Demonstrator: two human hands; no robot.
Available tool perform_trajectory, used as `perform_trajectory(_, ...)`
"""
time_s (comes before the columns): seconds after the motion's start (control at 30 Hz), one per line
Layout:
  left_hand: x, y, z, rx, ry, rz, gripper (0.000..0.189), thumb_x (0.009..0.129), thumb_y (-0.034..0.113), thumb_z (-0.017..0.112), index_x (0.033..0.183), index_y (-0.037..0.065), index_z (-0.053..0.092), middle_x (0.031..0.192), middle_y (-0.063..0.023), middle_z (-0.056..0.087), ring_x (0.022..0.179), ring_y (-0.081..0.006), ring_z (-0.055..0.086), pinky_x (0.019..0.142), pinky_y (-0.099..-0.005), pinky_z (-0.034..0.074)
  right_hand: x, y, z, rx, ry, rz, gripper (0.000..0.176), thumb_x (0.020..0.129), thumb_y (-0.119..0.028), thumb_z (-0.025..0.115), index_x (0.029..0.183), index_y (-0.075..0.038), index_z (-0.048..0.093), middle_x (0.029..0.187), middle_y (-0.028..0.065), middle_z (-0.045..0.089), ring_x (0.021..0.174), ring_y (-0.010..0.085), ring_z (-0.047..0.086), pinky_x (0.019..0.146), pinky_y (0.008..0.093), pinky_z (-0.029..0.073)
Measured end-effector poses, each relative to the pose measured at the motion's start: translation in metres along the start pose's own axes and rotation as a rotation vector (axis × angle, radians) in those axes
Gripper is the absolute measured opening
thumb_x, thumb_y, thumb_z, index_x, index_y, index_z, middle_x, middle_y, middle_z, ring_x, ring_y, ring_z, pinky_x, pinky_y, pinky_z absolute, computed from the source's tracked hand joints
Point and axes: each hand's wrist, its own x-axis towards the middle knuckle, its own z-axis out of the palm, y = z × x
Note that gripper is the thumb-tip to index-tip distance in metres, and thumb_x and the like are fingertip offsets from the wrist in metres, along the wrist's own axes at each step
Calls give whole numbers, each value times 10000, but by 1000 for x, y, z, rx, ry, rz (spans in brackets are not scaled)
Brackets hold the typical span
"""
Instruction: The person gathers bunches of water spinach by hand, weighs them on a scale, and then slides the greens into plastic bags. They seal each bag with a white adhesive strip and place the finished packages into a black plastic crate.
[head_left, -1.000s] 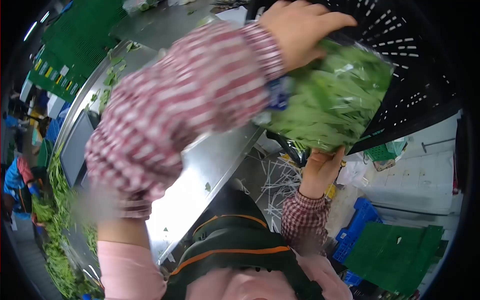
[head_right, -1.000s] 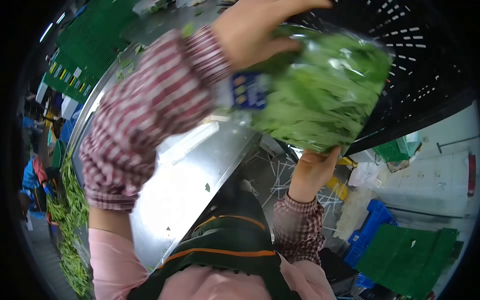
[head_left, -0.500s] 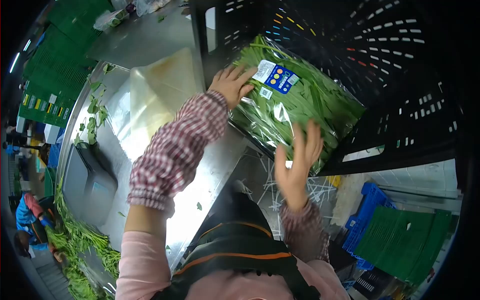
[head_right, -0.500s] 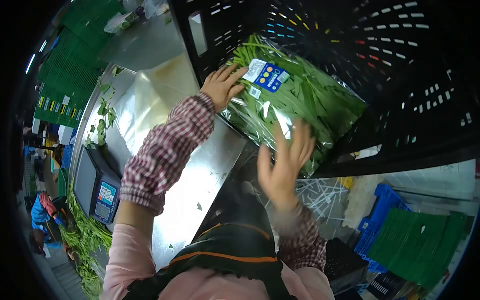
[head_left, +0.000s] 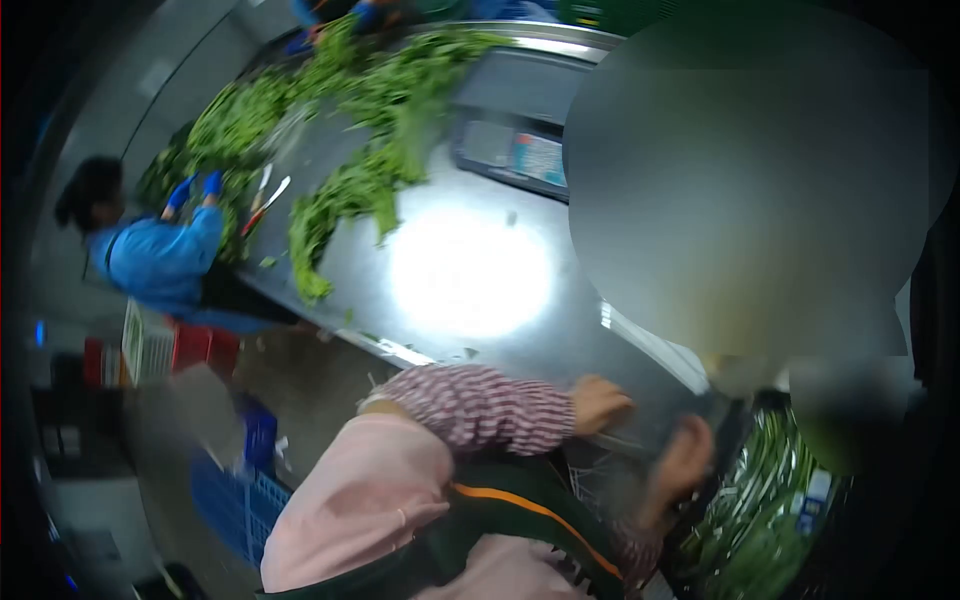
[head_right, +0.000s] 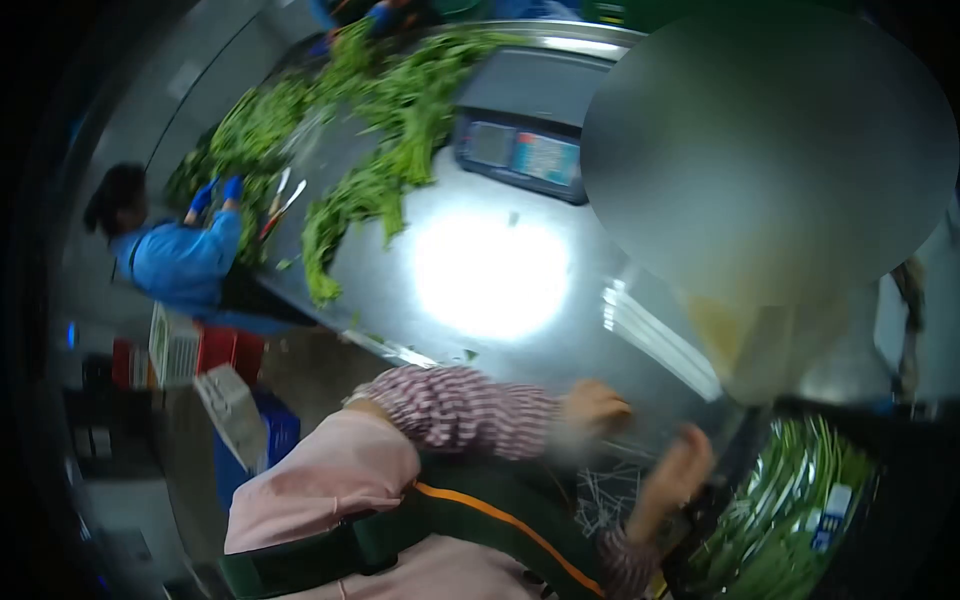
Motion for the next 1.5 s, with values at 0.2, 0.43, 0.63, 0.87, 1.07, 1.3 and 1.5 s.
perform_trajectory(0.2,-200,-104,-221,361,651,-806,402,737,72,563,1121,-20,484,1096,-224,524,1026,-373,496,928,-411,372,-50,-89,243,358,-1043,-102,327,846,-117,550,1143,9,500,1069,170,574,931,234,588,806,314,465)
perform_trajectory(0.43,-308,-248,-414,439,603,-1692,920,671,328,709,1336,-33,186,1176,-254,485,1077,-358,488,952,-437,347,-60,-211,533,-209,-924,-435,692,708,-299,663,1227,54,369,1178,219,452,1098,333,422,938,422,334)
perform_trajectory(0.63,-321,-291,-429,-139,645,-1710,767,627,169,688,1245,-47,289,1061,-232,548,939,-304,574,814,-367,471,-71,-273,605,-663,-969,-118,689,629,-375,707,1116,36,444,1127,200,481,1082,324,444,936,409,333)
perform_trajectory(0.87,-307,-274,-462,-1012,1629,-1074,436,744,-45,572,1133,7,382,899,-141,573,765,-210,594,635,-305,521,-59,-247,635,-380,-1093,-10,436,682,-197,635,1014,35,473,919,211,588,839,321,584,778,395,464)
perform_trajectory(1.07,-279,-293,-380,-576,1409,-1270,412,720,55,694,1038,-4,439,890,-74,558,743,-143,549,659,-256,473,-103,-316,615,263,-1129,409,287,789,-33,569,1004,27,389,775,107,554,584,170,575,475,279,469)
perform_trajectory(1.3,-270,-304,-389,-855,1523,-1092,423,752,43,657,1088,-32,412,1003,-114,558,847,-156,573,713,-281,484,-111,-292,618,201,-1064,-26,684,736,-7,641,1289,42,241,1179,156,461,1085,236,459,937,305,359)
perform_trajectory(1.5,-270,-290,-410,-1536,1355,-997,374,797,36,620,1129,15,449,1010,-94,570,900,-186,579,760,-307,501,-125,-313,595,295,-1121,33,700,724,0,644,1299,36,246,1133,147,495,1003,213,509,871,294,414)
